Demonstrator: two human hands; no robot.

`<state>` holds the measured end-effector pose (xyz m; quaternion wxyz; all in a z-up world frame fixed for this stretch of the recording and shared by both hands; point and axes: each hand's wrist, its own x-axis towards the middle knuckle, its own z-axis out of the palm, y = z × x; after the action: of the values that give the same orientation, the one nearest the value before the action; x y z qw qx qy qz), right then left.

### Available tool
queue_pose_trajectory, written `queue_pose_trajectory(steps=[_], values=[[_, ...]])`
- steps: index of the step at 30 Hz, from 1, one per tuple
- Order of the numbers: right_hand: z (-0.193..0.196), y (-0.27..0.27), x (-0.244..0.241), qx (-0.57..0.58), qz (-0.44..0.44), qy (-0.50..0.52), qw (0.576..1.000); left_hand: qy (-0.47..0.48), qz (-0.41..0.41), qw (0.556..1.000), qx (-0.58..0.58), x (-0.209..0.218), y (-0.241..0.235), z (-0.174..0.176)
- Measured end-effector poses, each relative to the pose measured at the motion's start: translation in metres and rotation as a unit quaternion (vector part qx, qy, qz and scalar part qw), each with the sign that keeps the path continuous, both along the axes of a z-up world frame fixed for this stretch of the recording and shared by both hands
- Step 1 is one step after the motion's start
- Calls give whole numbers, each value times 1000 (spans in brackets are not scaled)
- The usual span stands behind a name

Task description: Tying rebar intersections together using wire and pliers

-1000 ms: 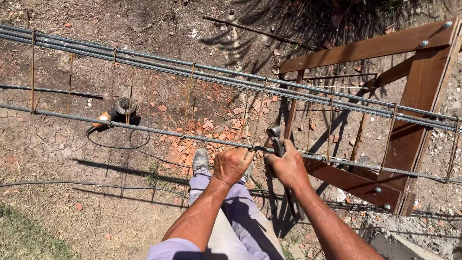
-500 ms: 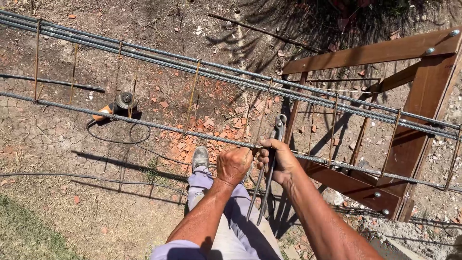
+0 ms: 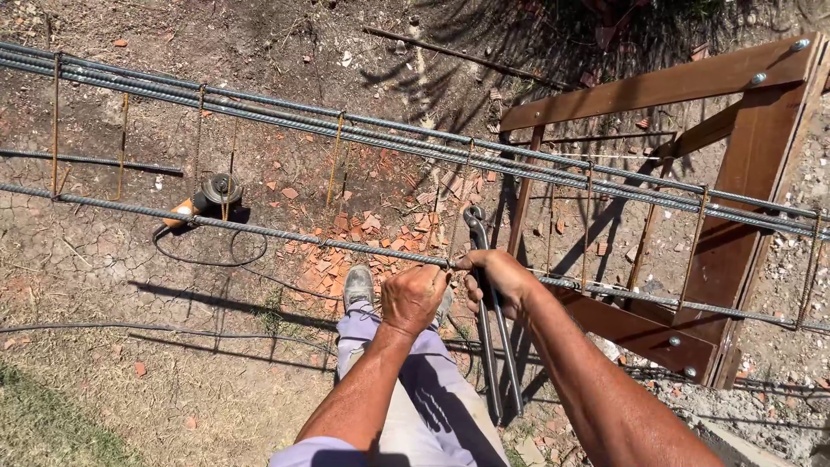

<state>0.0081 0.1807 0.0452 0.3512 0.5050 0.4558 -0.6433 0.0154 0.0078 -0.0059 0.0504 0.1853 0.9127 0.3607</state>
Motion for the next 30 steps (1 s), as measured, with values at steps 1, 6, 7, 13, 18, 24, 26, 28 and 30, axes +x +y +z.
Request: queue_pose_trajectory(steps=[1, 6, 7, 13, 18, 24, 26, 28, 30], values=[[-4, 2, 1, 0, -2, 1, 1000, 1, -2, 1000, 0, -2, 3, 2], [-16, -5, 5, -52, -107, 33, 992, 11, 30, 999, -14, 2, 4, -3], [-10, -8, 6, -54, -105, 34, 992, 12, 33, 999, -14, 3, 3, -1], [5, -16, 15, -88, -222, 68, 969, -60, 14, 998, 31, 6, 2, -5], [7, -23, 25, -109, -252, 142, 951, -166, 0, 983, 80, 1, -1, 7], [-2, -31, 35, -120, -292, 172, 933, -219, 14, 967, 129, 5, -4, 3], [-6, -33, 35, -109, -296, 169, 934, -222, 11, 967, 127, 5, -3, 3], [-9, -36, 35, -98, -299, 166, 935, -225, 7, 966, 127, 6, -4, 2], [-11, -42, 31, -81, -319, 169, 929, -217, 5, 969, 116, 5, -6, 0]])
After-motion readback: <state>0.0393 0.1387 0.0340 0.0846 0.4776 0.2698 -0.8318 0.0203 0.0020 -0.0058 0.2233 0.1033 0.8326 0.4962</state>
